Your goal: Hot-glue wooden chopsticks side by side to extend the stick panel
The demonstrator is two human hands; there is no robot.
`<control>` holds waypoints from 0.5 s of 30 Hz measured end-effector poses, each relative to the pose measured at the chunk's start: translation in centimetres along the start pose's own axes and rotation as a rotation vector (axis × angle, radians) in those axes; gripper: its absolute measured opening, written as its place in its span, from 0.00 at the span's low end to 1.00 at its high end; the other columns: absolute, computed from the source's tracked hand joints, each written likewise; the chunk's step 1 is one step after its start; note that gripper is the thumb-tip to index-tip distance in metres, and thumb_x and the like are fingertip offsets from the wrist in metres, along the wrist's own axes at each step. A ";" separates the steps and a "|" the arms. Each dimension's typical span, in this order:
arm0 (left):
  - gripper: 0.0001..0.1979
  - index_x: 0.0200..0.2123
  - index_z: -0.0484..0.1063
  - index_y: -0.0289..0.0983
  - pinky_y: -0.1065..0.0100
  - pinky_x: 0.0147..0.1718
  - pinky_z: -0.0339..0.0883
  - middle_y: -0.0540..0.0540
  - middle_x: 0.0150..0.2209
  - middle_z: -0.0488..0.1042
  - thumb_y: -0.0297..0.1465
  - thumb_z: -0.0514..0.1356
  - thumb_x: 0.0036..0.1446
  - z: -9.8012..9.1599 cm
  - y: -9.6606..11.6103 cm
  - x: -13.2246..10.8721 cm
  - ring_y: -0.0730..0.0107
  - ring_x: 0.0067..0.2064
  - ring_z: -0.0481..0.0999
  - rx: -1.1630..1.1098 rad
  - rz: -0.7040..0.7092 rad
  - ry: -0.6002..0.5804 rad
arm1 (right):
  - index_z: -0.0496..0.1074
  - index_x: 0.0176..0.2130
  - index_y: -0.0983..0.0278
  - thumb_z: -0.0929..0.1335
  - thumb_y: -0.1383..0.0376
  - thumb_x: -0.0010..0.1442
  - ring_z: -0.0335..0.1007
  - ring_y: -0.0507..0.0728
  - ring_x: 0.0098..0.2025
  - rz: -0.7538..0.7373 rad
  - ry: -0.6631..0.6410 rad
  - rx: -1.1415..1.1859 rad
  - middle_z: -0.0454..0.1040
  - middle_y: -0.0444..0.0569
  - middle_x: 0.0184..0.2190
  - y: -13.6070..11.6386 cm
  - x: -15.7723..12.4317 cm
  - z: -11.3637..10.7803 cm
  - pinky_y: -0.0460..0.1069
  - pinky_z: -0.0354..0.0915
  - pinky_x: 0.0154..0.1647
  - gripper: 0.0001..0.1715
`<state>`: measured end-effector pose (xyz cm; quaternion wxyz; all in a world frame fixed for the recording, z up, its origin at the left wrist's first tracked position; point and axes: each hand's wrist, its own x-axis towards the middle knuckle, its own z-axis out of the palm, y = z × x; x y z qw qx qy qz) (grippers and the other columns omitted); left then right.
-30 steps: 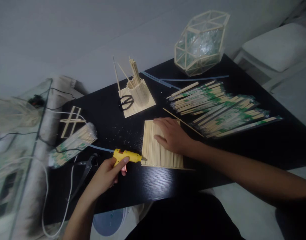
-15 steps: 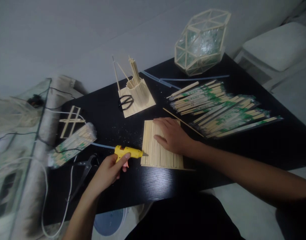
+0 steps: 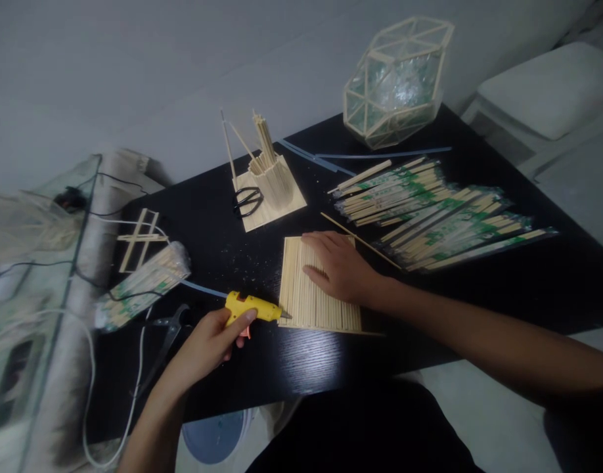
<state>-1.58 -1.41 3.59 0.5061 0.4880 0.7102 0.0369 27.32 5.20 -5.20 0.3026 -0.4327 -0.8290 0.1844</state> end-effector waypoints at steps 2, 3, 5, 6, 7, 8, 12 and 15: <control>0.33 0.26 0.72 0.38 0.71 0.15 0.52 0.49 0.24 0.71 0.65 0.62 0.53 -0.2 0.0 -0.3 0.74 0.19 0.64 0.008 -0.009 0.000 | 0.66 0.67 0.70 0.68 0.62 0.70 0.68 0.72 0.65 -0.002 0.000 -0.001 0.74 0.66 0.64 0.0 0.0 0.0 0.70 0.65 0.66 0.30; 0.33 0.26 0.72 0.38 0.71 0.15 0.53 0.49 0.23 0.71 0.65 0.62 0.52 -0.2 0.1 -0.4 0.74 0.19 0.64 0.011 -0.007 0.008 | 0.66 0.67 0.70 0.68 0.62 0.70 0.67 0.72 0.66 -0.003 -0.001 -0.003 0.74 0.66 0.64 0.0 0.0 0.0 0.70 0.65 0.66 0.30; 0.32 0.25 0.74 0.38 0.71 0.16 0.53 0.51 0.21 0.68 0.64 0.63 0.53 -0.3 0.2 -0.5 0.74 0.18 0.64 0.014 0.021 0.042 | 0.66 0.67 0.70 0.68 0.62 0.70 0.67 0.72 0.66 -0.002 -0.001 -0.006 0.74 0.66 0.64 0.0 0.0 0.0 0.70 0.65 0.67 0.30; 0.32 0.26 0.75 0.37 0.71 0.16 0.53 0.51 0.20 0.67 0.63 0.63 0.53 -0.2 0.3 -0.6 0.73 0.18 0.63 0.010 0.049 0.065 | 0.66 0.67 0.70 0.67 0.62 0.71 0.67 0.72 0.66 -0.001 -0.002 -0.008 0.73 0.66 0.64 0.0 0.0 0.0 0.70 0.65 0.67 0.30; 0.31 0.27 0.77 0.37 0.71 0.17 0.54 0.51 0.19 0.67 0.62 0.64 0.54 -0.2 0.4 -0.5 0.73 0.18 0.63 -0.001 0.089 0.092 | 0.66 0.67 0.70 0.67 0.61 0.71 0.67 0.72 0.66 0.000 -0.006 -0.010 0.73 0.66 0.65 0.0 0.0 0.0 0.70 0.65 0.67 0.30; 0.31 0.30 0.79 0.36 0.71 0.17 0.56 0.51 0.21 0.69 0.61 0.64 0.54 0.0 0.5 -0.5 0.73 0.19 0.64 -0.019 0.137 0.120 | 0.66 0.67 0.70 0.67 0.62 0.71 0.67 0.72 0.66 0.000 -0.007 -0.009 0.73 0.66 0.65 0.0 0.0 -0.1 0.70 0.65 0.67 0.30; 0.27 0.41 0.81 0.35 0.68 0.24 0.66 0.45 0.33 0.81 0.56 0.66 0.58 0.5 1.2 0.2 0.70 0.25 0.70 -0.063 0.328 0.222 | 0.66 0.67 0.70 0.68 0.62 0.71 0.67 0.73 0.66 -0.003 -0.006 0.001 0.73 0.66 0.65 0.0 0.0 -0.1 0.70 0.65 0.66 0.30; 0.23 0.36 0.79 0.37 0.69 0.25 0.63 0.49 0.27 0.77 0.53 0.66 0.62 0.6 1.9 1.2 0.69 0.25 0.70 0.069 0.401 0.295 | 0.66 0.67 0.69 0.68 0.62 0.71 0.67 0.72 0.66 -0.001 -0.001 0.003 0.73 0.66 0.64 -0.1 0.0 -0.2 0.70 0.65 0.66 0.30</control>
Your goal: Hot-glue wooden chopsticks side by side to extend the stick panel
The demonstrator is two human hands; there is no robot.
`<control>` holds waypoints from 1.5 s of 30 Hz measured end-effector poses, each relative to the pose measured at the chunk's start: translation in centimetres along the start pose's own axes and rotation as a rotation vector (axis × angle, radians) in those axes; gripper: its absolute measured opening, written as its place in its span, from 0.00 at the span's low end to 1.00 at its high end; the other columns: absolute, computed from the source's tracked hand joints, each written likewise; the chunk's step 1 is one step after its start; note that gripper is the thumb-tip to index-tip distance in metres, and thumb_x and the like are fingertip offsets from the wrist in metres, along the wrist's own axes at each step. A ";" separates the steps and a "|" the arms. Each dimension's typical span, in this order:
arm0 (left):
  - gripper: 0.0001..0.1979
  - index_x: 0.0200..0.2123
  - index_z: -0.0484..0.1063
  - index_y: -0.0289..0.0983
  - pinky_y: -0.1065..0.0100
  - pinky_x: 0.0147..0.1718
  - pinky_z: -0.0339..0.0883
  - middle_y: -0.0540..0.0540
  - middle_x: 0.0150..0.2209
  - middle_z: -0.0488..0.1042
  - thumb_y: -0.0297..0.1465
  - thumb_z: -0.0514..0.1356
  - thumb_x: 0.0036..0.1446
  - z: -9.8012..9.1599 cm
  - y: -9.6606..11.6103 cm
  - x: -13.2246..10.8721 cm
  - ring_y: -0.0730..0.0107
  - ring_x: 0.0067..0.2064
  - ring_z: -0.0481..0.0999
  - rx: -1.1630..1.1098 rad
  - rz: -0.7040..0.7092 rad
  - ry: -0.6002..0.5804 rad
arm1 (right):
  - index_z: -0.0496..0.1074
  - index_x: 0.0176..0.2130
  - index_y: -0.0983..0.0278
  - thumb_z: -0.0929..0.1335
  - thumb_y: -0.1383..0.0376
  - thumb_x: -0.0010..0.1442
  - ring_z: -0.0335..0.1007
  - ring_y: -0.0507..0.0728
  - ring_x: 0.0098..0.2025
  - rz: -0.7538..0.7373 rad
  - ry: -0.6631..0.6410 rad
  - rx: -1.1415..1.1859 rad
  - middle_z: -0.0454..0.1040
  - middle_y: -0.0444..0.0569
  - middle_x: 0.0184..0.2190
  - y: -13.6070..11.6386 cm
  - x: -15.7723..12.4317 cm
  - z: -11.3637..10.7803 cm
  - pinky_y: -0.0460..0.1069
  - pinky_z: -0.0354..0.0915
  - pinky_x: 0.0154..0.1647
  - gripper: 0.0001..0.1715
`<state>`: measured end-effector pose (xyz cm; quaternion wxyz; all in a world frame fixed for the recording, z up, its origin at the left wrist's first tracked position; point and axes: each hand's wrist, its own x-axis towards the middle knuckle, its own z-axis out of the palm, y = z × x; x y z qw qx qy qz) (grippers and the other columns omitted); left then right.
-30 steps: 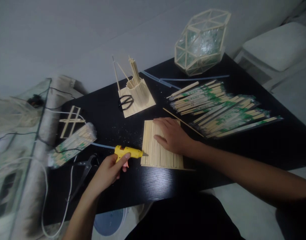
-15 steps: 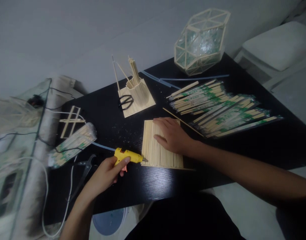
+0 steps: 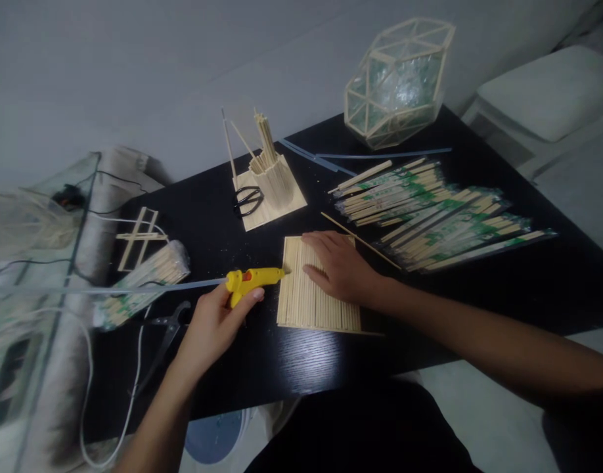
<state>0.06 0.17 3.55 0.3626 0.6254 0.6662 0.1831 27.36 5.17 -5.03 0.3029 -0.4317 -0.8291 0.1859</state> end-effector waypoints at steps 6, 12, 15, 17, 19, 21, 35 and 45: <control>0.23 0.38 0.79 0.38 0.68 0.27 0.60 0.51 0.27 0.76 0.53 0.64 0.66 0.0 2.0 2.4 0.68 0.27 0.70 0.174 0.158 0.000 | 0.70 0.63 0.71 0.68 0.62 0.71 0.68 0.72 0.64 -0.023 0.007 -0.047 0.74 0.66 0.64 0.0 0.0 0.0 0.68 0.66 0.66 0.25; 0.20 0.34 0.76 0.39 0.67 0.28 0.60 0.51 0.25 0.75 0.50 0.62 0.68 0.0 3.9 3.7 0.66 0.25 0.72 0.306 0.216 0.028 | 0.72 0.62 0.69 0.68 0.62 0.71 0.67 0.71 0.64 -0.022 -0.006 -0.033 0.73 0.65 0.64 0.1 0.1 0.0 0.68 0.65 0.66 0.23; 0.19 0.34 0.75 0.39 0.67 0.27 0.59 0.50 0.25 0.75 0.48 0.61 0.69 0.1 4.4 3.9 0.65 0.25 0.72 0.363 0.234 0.029 | 0.72 0.62 0.69 0.68 0.62 0.71 0.67 0.71 0.64 -0.022 -0.009 -0.030 0.73 0.64 0.65 0.1 0.0 -0.1 0.68 0.65 0.66 0.23; 0.19 0.34 0.74 0.39 0.67 0.27 0.59 0.49 0.25 0.76 0.48 0.60 0.69 0.2 4.6 4.1 0.64 0.25 0.73 0.395 0.239 0.026 | 0.72 0.62 0.69 0.68 0.62 0.71 0.67 0.71 0.64 -0.026 -0.006 -0.037 0.73 0.64 0.64 0.1 0.0 0.0 0.68 0.65 0.65 0.23; 0.20 0.32 0.74 0.39 0.66 0.28 0.58 0.49 0.25 0.75 0.48 0.60 0.69 0.2 4.9 4.2 0.64 0.25 0.73 0.425 0.243 0.025 | 0.72 0.61 0.70 0.68 0.62 0.71 0.67 0.71 0.63 -0.030 -0.001 -0.047 0.74 0.64 0.64 0.1 0.0 0.0 0.67 0.65 0.65 0.23; 0.20 0.31 0.73 0.40 0.66 0.28 0.57 0.49 0.25 0.75 0.48 0.60 0.68 0.3 5.3 4.4 0.64 0.25 0.73 0.452 0.241 0.029 | 0.72 0.61 0.71 0.68 0.62 0.71 0.67 0.71 0.63 -0.029 0.003 -0.055 0.74 0.65 0.64 0.1 0.0 0.0 0.67 0.65 0.65 0.23; 0.24 0.26 0.68 0.41 0.63 0.29 0.55 0.44 0.25 0.75 0.51 0.56 0.69 0.2 7.5 5.3 0.60 0.26 0.74 0.694 0.141 -0.044 | 0.72 0.62 0.69 0.67 0.62 0.72 0.66 0.71 0.64 -0.017 -0.019 -0.025 0.73 0.64 0.64 0.0 0.1 0.0 0.68 0.64 0.66 0.23; 0.26 0.22 0.62 0.43 0.62 0.27 0.53 0.44 0.22 0.72 0.52 0.56 0.69 0.4 7.3 5.3 0.57 0.25 0.75 0.775 0.179 -0.013 | 0.72 0.61 0.72 0.68 0.62 0.71 0.67 0.71 0.64 -0.020 -0.011 -0.040 0.74 0.65 0.64 0.0 0.2 0.0 0.67 0.65 0.66 0.24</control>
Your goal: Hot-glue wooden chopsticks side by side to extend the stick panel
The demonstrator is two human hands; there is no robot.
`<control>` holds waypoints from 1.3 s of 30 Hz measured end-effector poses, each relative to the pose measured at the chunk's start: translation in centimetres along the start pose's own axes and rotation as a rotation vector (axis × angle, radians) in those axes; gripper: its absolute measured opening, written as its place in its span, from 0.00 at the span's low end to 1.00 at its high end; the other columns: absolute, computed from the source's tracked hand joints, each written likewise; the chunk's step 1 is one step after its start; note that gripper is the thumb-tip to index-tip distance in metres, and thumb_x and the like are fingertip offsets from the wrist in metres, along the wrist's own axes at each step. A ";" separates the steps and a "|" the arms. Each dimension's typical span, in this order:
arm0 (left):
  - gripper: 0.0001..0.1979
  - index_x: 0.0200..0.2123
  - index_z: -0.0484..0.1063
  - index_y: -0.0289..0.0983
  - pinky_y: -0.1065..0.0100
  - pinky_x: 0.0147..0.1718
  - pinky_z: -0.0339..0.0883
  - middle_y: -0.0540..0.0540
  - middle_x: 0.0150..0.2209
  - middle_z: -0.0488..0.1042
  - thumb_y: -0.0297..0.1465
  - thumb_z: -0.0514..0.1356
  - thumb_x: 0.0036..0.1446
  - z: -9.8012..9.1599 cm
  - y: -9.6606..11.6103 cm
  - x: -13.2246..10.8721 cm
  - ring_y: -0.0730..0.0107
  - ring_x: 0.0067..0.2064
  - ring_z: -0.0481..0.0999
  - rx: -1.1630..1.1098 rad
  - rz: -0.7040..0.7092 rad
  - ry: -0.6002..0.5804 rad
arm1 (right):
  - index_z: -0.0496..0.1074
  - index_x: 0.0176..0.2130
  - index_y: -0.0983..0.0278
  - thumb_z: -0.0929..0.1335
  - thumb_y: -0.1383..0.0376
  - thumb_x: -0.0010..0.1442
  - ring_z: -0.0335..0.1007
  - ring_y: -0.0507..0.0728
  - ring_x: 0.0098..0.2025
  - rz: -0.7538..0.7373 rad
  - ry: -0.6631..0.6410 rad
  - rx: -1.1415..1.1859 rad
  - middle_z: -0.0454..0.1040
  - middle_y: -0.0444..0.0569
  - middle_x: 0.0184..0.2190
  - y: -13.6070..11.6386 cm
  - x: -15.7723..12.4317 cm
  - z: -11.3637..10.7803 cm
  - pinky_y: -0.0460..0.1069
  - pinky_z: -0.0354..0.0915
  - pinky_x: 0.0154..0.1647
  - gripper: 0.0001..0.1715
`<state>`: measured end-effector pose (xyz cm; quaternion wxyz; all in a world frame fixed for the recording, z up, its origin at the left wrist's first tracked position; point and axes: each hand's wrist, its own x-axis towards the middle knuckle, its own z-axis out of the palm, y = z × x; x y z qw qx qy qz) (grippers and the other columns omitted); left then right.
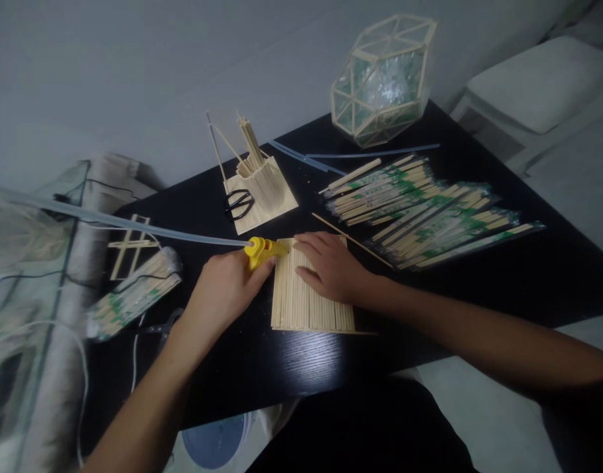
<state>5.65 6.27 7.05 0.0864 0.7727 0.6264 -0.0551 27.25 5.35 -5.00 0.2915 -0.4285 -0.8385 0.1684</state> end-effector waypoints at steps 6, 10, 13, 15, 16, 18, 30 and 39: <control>0.26 0.21 0.59 0.44 0.62 0.26 0.51 0.46 0.20 0.68 0.50 0.57 0.68 -0.1 -0.1 -0.8 0.60 0.23 0.71 -0.001 0.036 0.011 | 0.72 0.61 0.69 0.67 0.62 0.72 0.66 0.71 0.64 0.003 -0.016 0.012 0.73 0.64 0.65 -0.1 0.0 -0.2 0.68 0.65 0.66 0.23; 0.26 0.21 0.57 0.44 0.62 0.27 0.49 0.48 0.19 0.64 0.50 0.58 0.67 -0.3 -0.1 -1.4 0.62 0.21 0.68 -0.028 0.021 -0.012 | 0.72 0.62 0.69 0.68 0.62 0.71 0.66 0.71 0.64 0.003 -0.017 0.010 0.73 0.64 0.64 -0.1 0.0 -0.2 0.68 0.65 0.66 0.23; 0.26 0.21 0.57 0.44 0.62 0.26 0.48 0.49 0.18 0.63 0.49 0.58 0.66 -0.4 -0.2 -2.0 0.63 0.20 0.66 -0.046 0.019 -0.027 | 0.72 0.61 0.70 0.68 0.62 0.71 0.66 0.71 0.64 -0.005 -0.005 0.007 0.73 0.65 0.64 0.0 0.0 0.0 0.68 0.64 0.67 0.23; 0.26 0.20 0.57 0.44 0.63 0.26 0.49 0.50 0.17 0.63 0.49 0.59 0.66 -0.4 -0.3 -2.5 0.64 0.19 0.65 -0.062 0.015 -0.037 | 0.72 0.61 0.72 0.68 0.62 0.71 0.66 0.71 0.64 -0.012 -0.003 0.003 0.74 0.66 0.64 0.0 0.0 0.0 0.67 0.65 0.66 0.24; 0.26 0.21 0.57 0.44 0.63 0.26 0.49 0.50 0.17 0.63 0.49 0.59 0.66 -0.4 -0.4 -2.8 0.65 0.19 0.65 -0.074 0.014 -0.044 | 0.72 0.61 0.72 0.68 0.62 0.71 0.66 0.71 0.64 -0.014 -0.004 0.001 0.74 0.66 0.64 0.1 0.0 0.0 0.67 0.65 0.66 0.23; 0.25 0.21 0.58 0.44 0.64 0.25 0.49 0.51 0.17 0.63 0.50 0.58 0.66 -0.4 -0.5 -3.3 0.65 0.18 0.64 -0.098 0.015 -0.061 | 0.72 0.61 0.71 0.68 0.62 0.71 0.66 0.71 0.64 -0.014 -0.002 -0.001 0.74 0.65 0.64 0.1 -0.1 0.0 0.68 0.65 0.66 0.23; 0.24 0.22 0.62 0.44 0.63 0.26 0.56 0.49 0.19 0.68 0.48 0.58 0.68 0.3 -1.2 -5.5 0.62 0.20 0.70 -0.111 0.063 -0.072 | 0.72 0.61 0.69 0.68 0.62 0.71 0.66 0.72 0.64 -0.005 -0.005 0.019 0.73 0.65 0.64 0.1 -0.1 0.0 0.69 0.65 0.65 0.23; 0.26 0.20 0.61 0.44 0.63 0.23 0.53 0.52 0.15 0.62 0.48 0.57 0.69 0.4 -1.3 -7.0 0.66 0.16 0.63 -0.197 0.081 -0.065 | 0.72 0.61 0.70 0.68 0.62 0.71 0.66 0.72 0.64 -0.012 -0.009 0.011 0.73 0.65 0.64 0.1 -0.1 0.0 0.68 0.64 0.66 0.23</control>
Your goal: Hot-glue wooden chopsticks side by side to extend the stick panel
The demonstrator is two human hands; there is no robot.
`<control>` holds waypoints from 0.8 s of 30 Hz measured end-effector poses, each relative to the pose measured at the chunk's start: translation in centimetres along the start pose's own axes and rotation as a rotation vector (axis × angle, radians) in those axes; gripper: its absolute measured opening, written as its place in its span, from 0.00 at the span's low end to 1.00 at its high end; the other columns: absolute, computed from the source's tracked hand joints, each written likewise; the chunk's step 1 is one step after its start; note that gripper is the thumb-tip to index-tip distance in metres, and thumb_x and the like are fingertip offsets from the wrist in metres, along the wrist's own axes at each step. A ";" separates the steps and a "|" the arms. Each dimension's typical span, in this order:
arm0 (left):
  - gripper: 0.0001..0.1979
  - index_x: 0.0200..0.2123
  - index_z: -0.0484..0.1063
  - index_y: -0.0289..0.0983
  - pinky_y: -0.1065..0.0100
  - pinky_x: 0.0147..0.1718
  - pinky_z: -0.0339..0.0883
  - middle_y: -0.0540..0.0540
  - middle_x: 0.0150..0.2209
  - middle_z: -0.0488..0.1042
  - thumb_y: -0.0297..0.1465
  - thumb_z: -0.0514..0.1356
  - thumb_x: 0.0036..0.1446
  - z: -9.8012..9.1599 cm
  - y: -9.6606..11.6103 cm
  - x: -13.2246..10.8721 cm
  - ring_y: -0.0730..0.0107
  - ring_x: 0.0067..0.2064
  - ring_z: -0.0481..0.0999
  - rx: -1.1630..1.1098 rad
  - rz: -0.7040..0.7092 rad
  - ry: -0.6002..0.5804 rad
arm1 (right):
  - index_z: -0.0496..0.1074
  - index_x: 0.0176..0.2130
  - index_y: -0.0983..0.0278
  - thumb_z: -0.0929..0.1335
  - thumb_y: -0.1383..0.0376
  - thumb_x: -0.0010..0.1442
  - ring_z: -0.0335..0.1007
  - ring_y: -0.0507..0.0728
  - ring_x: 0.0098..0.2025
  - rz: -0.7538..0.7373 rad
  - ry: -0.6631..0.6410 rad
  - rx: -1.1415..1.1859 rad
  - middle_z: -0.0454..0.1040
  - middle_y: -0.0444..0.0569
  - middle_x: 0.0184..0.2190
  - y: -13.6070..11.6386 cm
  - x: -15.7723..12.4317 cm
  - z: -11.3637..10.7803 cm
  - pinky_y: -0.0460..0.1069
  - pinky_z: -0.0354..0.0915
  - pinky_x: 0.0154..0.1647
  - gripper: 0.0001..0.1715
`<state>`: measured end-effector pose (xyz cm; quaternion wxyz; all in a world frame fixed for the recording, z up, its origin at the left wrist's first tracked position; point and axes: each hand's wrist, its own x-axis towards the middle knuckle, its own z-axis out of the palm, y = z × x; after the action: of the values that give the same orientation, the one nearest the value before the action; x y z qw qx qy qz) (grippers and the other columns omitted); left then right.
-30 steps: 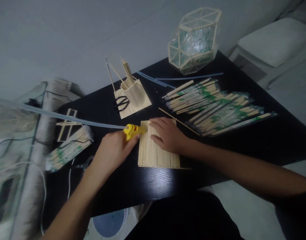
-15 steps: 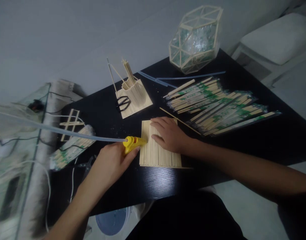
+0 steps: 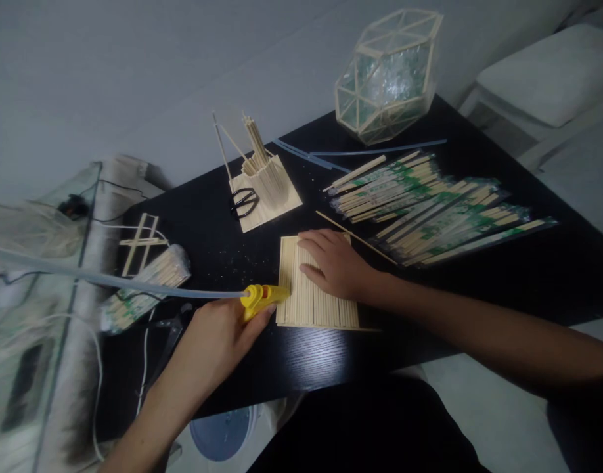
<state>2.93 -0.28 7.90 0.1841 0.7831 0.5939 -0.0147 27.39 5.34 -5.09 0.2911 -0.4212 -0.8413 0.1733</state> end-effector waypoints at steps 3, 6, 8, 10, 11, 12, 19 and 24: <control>0.26 0.21 0.63 0.44 0.64 0.23 0.54 0.51 0.15 0.63 0.48 0.57 0.70 0.1 -0.1 -0.6 0.66 0.17 0.65 -0.027 0.008 0.007 | 0.73 0.61 0.68 0.68 0.62 0.71 0.66 0.72 0.64 0.003 -0.001 0.011 0.73 0.65 0.64 0.0 0.0 0.0 0.69 0.64 0.66 0.23; 0.26 0.20 0.64 0.44 0.64 0.22 0.56 0.52 0.14 0.61 0.47 0.57 0.70 0.2 -0.2 -1.3 0.66 0.17 0.66 -0.032 0.000 -0.003 | 0.73 0.61 0.68 0.67 0.62 0.71 0.66 0.73 0.64 -0.001 -0.001 0.012 0.73 0.65 0.64 0.0 0.0 -0.1 0.70 0.64 0.65 0.23; 0.25 0.22 0.66 0.43 0.64 0.21 0.56 0.51 0.15 0.65 0.47 0.57 0.70 0.2 -0.3 -1.7 0.65 0.17 0.67 -0.042 -0.006 -0.023 | 0.73 0.62 0.67 0.67 0.62 0.71 0.66 0.73 0.64 -0.001 0.001 0.006 0.74 0.64 0.64 -0.1 0.0 -0.1 0.70 0.65 0.65 0.23; 0.23 0.25 0.70 0.42 0.64 0.22 0.58 0.49 0.19 0.73 0.47 0.57 0.70 0.2 -0.4 -2.1 0.64 0.20 0.72 -0.069 -0.007 -0.048 | 0.73 0.62 0.66 0.68 0.62 0.71 0.67 0.72 0.64 0.001 0.004 -0.004 0.74 0.64 0.64 -0.1 0.0 -0.1 0.69 0.65 0.65 0.23; 0.23 0.26 0.72 0.41 0.64 0.23 0.59 0.48 0.22 0.75 0.46 0.57 0.71 0.2 -0.5 -2.3 0.63 0.21 0.75 -0.086 -0.003 -0.061 | 0.73 0.62 0.67 0.68 0.62 0.71 0.67 0.72 0.64 0.000 0.004 -0.011 0.74 0.63 0.64 -0.1 -0.1 -0.1 0.69 0.65 0.65 0.23; 0.23 0.26 0.73 0.41 0.64 0.24 0.60 0.47 0.23 0.77 0.46 0.57 0.71 0.2 -0.5 -2.4 0.63 0.22 0.76 -0.102 0.000 -0.074 | 0.72 0.62 0.67 0.67 0.62 0.72 0.67 0.72 0.64 -0.002 0.002 -0.018 0.74 0.64 0.64 -0.1 -0.1 -0.1 0.69 0.65 0.65 0.23; 0.28 0.21 0.70 0.41 0.66 0.20 0.52 0.52 0.17 0.66 0.52 0.60 0.68 1.0 -1.7 -3.4 0.69 0.18 0.66 -0.218 -0.091 -0.026 | 0.73 0.62 0.68 0.65 0.62 0.73 0.62 0.73 0.68 -0.023 -0.007 -0.035 0.72 0.64 0.64 -0.2 -0.3 -0.1 0.70 0.63 0.69 0.22; 0.30 0.22 0.69 0.41 0.67 0.20 0.52 0.52 0.17 0.65 0.57 0.61 0.65 2.7 -2.7 -3.0 0.68 0.19 0.65 -0.319 -0.251 0.098 | 0.73 0.61 0.69 0.65 0.62 0.73 0.64 0.72 0.67 -0.012 -0.011 -0.046 0.71 0.66 0.65 -0.3 -0.3 -0.2 0.69 0.64 0.68 0.21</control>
<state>0.02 -3.28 5.36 0.2736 0.6637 0.6897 0.0950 27.50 4.95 -4.89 0.2778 -0.4218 -0.8491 0.1545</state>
